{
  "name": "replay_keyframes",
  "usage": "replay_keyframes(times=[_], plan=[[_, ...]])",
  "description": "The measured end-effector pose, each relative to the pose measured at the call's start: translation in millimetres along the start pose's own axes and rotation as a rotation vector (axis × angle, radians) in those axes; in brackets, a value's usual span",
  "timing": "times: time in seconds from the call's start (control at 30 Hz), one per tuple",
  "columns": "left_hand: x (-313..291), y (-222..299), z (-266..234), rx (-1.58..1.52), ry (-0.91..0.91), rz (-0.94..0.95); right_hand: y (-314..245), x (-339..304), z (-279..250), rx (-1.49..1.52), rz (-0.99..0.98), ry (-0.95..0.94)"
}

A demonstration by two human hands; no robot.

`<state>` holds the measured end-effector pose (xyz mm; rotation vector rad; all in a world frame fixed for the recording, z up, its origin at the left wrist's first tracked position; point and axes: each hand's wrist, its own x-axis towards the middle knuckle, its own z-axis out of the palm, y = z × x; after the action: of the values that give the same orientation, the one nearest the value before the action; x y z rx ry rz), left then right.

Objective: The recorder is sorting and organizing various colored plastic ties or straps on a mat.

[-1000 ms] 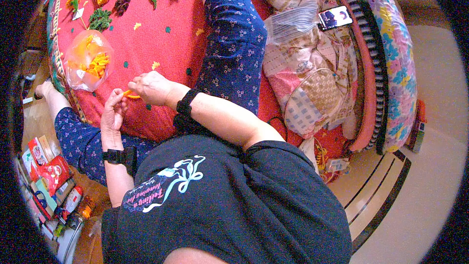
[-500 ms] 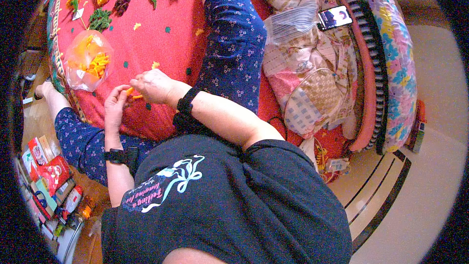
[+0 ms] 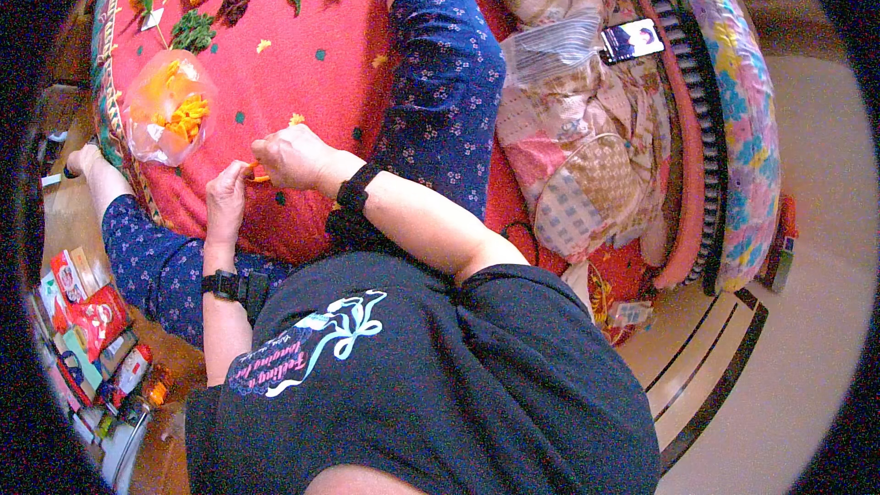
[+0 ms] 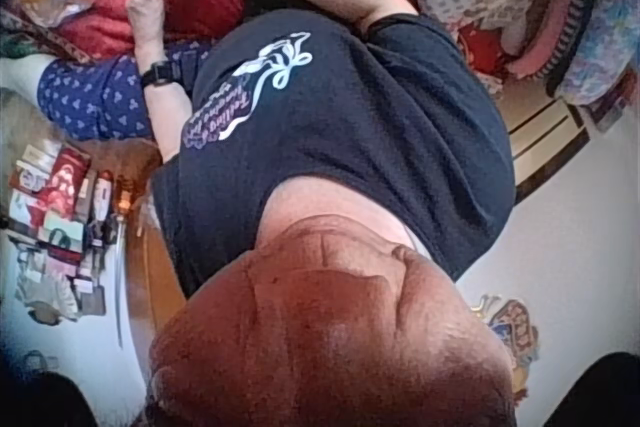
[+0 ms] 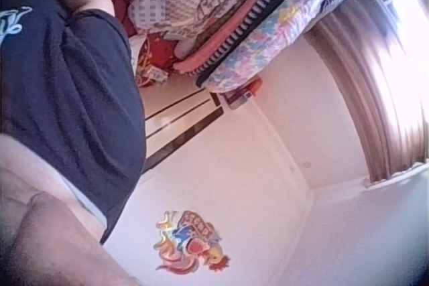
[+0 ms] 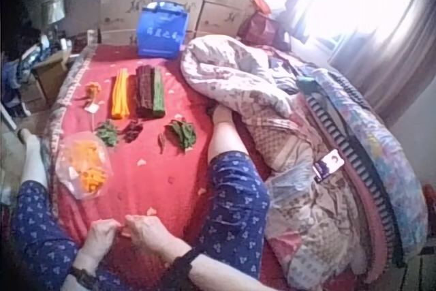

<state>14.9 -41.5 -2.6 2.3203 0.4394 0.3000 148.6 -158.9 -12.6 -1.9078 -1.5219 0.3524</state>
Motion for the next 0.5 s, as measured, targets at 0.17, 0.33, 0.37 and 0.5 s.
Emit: replay_keyframes(times=[0.17, 0.33, 0.37, 0.5], plan=[[-5, -8, 3, -0.023, 0.036, -0.062, 4, 0, -1, 0.057, -0.038, 0.022], [-13, -24, 13, -0.993, 0.057, -0.514, 11, -1, -9, -0.005, 0.005, 0.142], [-7, -12, 11, -0.985, 0.067, -0.516, 14, -3, -10, -0.013, 0.003, 0.140], [-7, -18, 6, -0.817, 0.072, -0.501, 1, -1, -13, 0.012, -0.004, 0.114]])
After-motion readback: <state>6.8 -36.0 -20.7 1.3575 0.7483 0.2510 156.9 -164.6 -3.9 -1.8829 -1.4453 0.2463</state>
